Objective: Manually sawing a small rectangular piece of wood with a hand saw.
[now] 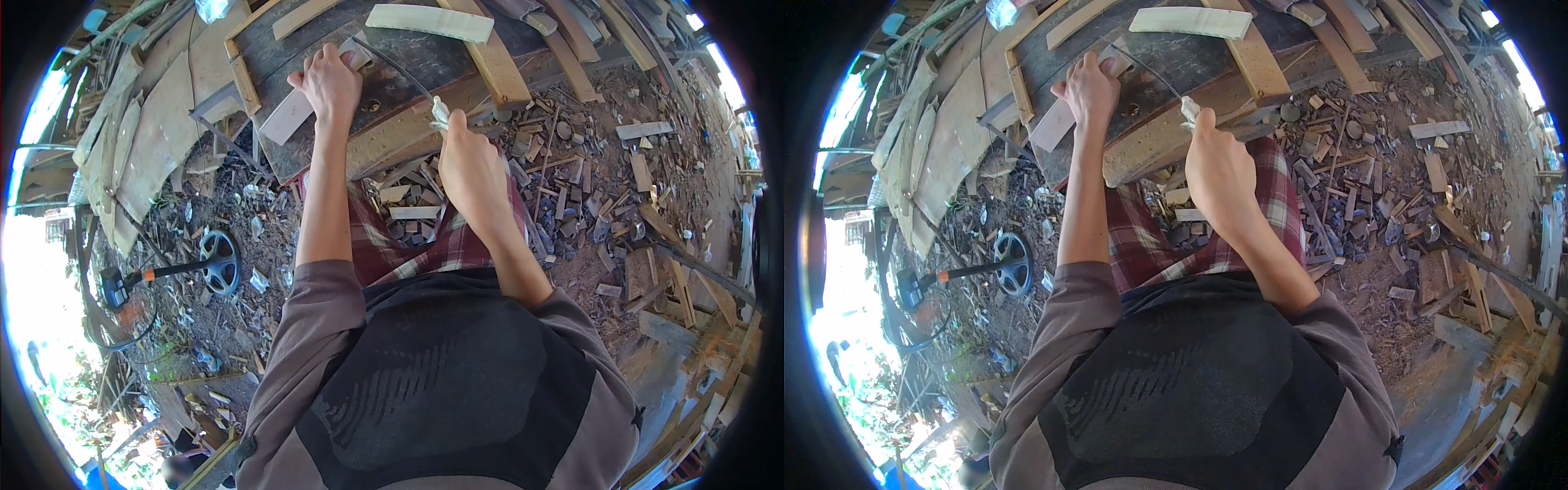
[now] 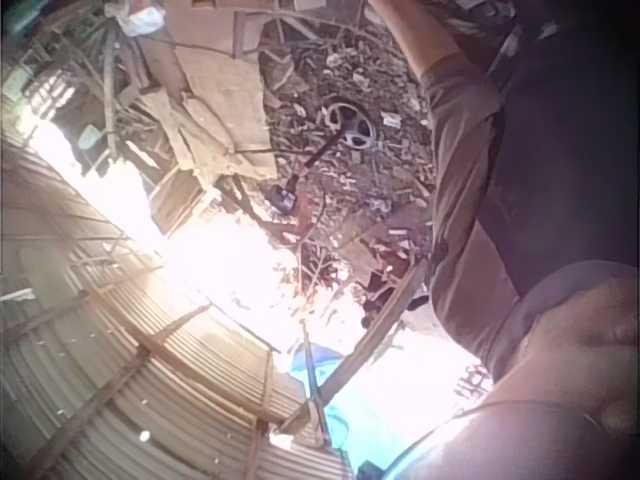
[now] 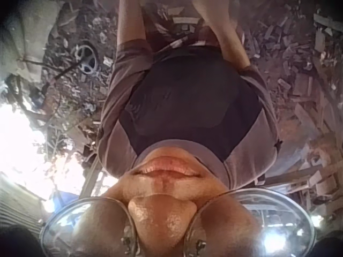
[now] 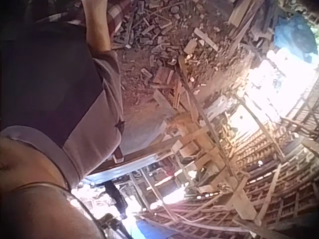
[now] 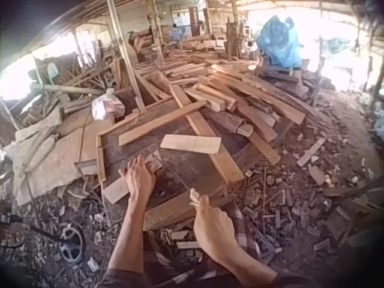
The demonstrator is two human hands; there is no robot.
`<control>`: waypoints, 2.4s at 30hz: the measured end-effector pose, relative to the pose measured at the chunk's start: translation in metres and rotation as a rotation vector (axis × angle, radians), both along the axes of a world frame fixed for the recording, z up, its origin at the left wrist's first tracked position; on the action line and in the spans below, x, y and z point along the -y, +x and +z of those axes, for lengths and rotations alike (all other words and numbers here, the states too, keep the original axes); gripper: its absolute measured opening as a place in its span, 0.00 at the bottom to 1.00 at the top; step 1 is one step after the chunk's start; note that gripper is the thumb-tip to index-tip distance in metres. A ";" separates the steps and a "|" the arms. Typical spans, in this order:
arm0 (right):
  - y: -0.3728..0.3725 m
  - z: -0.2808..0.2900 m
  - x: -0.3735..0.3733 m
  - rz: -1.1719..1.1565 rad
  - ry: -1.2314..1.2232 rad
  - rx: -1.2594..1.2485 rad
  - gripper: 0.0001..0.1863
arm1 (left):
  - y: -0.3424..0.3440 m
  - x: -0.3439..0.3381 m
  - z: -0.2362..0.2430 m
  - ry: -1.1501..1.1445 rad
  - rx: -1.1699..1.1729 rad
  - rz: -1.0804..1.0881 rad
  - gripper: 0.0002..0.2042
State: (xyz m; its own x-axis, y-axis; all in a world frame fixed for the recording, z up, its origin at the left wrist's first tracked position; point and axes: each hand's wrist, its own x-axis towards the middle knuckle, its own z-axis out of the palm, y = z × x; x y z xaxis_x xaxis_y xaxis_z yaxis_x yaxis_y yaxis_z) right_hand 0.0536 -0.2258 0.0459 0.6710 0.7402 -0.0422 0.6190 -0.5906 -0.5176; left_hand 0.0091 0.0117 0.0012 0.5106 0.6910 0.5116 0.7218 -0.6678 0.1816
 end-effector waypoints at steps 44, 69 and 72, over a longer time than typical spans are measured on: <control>0.006 -0.036 0.029 0.082 0.428 -0.036 0.11 | -0.054 -0.001 0.008 0.047 0.044 -0.210 0.17; -0.001 -0.048 -0.008 0.238 0.284 0.107 0.30 | -0.061 0.027 -0.018 0.019 0.232 -0.216 0.15; -0.004 -0.045 -0.008 0.217 0.235 0.112 0.30 | -0.062 0.028 -0.018 0.025 0.255 -0.202 0.14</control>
State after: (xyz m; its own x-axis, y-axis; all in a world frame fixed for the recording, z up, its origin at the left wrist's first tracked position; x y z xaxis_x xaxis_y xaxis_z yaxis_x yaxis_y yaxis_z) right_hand 0.0499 -0.2180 0.0006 0.4878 0.8469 0.2116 0.7781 -0.3120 -0.5452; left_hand -0.0530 -0.0165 -0.0170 0.4890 0.5748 0.6561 0.5076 -0.7992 0.3219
